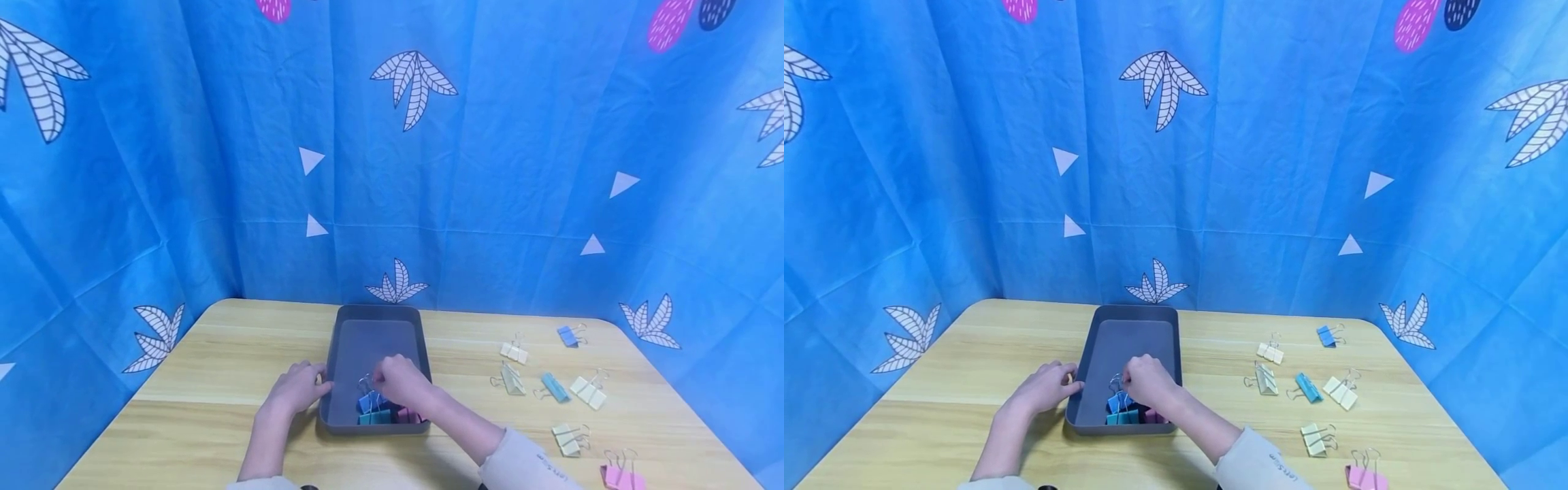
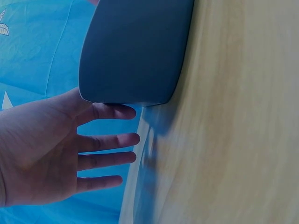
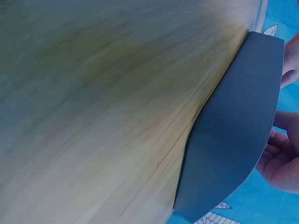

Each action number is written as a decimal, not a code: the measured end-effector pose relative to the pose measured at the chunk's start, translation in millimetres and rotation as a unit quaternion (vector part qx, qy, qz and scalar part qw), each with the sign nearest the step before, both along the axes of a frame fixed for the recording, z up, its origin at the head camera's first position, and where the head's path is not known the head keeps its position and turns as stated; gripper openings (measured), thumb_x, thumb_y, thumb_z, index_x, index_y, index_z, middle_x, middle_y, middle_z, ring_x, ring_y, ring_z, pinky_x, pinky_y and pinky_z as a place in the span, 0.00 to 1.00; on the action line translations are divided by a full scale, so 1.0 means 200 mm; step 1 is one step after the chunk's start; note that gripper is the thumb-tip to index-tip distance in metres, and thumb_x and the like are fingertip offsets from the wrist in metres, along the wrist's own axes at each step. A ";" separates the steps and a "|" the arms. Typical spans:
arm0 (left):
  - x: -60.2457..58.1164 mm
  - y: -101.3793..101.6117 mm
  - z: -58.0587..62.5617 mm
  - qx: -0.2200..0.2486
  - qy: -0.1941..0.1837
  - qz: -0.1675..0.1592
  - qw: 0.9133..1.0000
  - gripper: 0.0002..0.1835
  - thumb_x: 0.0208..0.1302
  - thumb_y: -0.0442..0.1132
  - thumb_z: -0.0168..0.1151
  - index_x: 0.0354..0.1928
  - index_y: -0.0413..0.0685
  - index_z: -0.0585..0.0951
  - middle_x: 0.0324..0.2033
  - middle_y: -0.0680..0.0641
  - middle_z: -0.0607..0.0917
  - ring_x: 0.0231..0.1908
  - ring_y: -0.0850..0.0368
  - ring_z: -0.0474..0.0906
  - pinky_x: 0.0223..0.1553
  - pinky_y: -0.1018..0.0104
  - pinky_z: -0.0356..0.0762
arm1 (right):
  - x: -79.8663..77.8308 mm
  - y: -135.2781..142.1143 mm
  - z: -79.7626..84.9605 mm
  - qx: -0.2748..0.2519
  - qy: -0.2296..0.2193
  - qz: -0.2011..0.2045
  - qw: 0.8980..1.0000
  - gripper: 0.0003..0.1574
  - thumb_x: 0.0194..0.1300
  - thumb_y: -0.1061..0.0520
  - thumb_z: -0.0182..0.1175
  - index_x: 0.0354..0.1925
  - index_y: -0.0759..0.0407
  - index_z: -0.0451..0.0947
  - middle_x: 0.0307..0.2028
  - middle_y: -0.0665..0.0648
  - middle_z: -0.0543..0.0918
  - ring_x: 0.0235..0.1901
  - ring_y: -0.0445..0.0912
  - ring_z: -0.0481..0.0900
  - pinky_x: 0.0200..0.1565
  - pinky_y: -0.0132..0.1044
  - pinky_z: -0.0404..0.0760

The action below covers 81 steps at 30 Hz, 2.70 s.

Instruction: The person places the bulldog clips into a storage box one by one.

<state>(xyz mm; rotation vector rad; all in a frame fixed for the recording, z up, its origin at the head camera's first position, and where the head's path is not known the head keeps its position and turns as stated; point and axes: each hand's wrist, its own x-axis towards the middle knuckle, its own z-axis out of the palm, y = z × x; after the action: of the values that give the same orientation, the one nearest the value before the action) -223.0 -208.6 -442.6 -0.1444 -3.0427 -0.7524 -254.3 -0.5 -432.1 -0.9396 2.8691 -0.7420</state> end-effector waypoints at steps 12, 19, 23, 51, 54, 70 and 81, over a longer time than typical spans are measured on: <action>0.00 0.00 0.01 0.003 -0.001 0.004 1.000 0.21 0.59 0.43 0.61 0.52 0.38 0.77 0.37 0.43 0.77 0.39 0.47 0.72 0.41 0.47 0.72 | 0.01 0.02 0.00 0.006 0.006 -0.002 1.000 0.04 0.55 0.64 0.63 0.31 0.60 0.84 0.27 0.51 0.83 0.21 0.37 0.76 0.27 0.26 0.76; 0.01 0.00 0.01 0.001 0.001 0.002 1.000 0.20 0.59 0.43 0.61 0.51 0.38 0.77 0.39 0.42 0.77 0.41 0.44 0.72 0.43 0.45 0.71 | 0.01 0.05 0.00 -0.009 0.012 -0.003 1.000 0.03 0.56 0.62 0.63 0.31 0.59 0.84 0.26 0.49 0.83 0.25 0.38 0.78 0.30 0.26 0.77; 0.01 0.00 0.01 0.000 0.002 0.001 1.000 0.20 0.59 0.43 0.61 0.50 0.38 0.78 0.39 0.42 0.77 0.42 0.43 0.72 0.43 0.45 0.71 | 0.01 0.06 0.02 -0.041 0.015 0.001 0.999 0.02 0.56 0.63 0.62 0.29 0.60 0.83 0.24 0.49 0.82 0.17 0.35 0.75 0.29 0.26 0.76; 0.00 0.01 0.00 -0.001 0.007 -0.004 1.000 0.17 0.59 0.43 0.61 0.47 0.41 0.79 0.40 0.42 0.77 0.42 0.43 0.72 0.42 0.44 0.71 | 0.08 0.42 0.32 -0.220 0.065 -0.122 0.966 0.03 0.57 0.64 0.62 0.31 0.57 0.82 0.30 0.50 0.83 0.33 0.47 0.81 0.38 0.40 0.79; 0.00 0.01 0.00 -0.001 0.006 -0.004 1.000 0.18 0.59 0.44 0.61 0.48 0.40 0.79 0.39 0.43 0.77 0.42 0.44 0.73 0.42 0.45 0.71 | 0.08 0.45 0.35 -0.227 0.066 -0.125 0.964 0.03 0.57 0.64 0.62 0.32 0.57 0.82 0.30 0.50 0.83 0.34 0.47 0.81 0.39 0.40 0.79; 0.00 -0.02 -0.01 0.000 0.003 -0.002 1.000 0.22 0.59 0.44 0.61 0.52 0.37 0.76 0.37 0.44 0.77 0.40 0.45 0.73 0.40 0.45 0.72 | 0.05 0.74 0.42 -0.171 0.078 -0.175 0.966 0.08 0.63 0.60 0.57 0.39 0.62 0.80 0.38 0.57 0.83 0.42 0.55 0.79 0.45 0.49 0.76; -0.01 -0.01 0.00 0.000 -0.001 0.000 1.000 0.23 0.59 0.44 0.61 0.53 0.38 0.76 0.38 0.44 0.77 0.41 0.45 0.73 0.42 0.45 0.72 | -0.06 0.95 0.29 -0.074 0.028 -0.189 0.979 0.09 0.60 0.67 0.55 0.39 0.70 0.77 0.37 0.65 0.81 0.39 0.59 0.78 0.42 0.52 0.76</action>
<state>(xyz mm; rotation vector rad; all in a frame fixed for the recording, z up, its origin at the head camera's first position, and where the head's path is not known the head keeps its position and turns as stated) -224.9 -211.0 -441.6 -0.1437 -3.0451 -0.7540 -265.8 189.0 -373.5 -0.4262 3.1188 -0.9800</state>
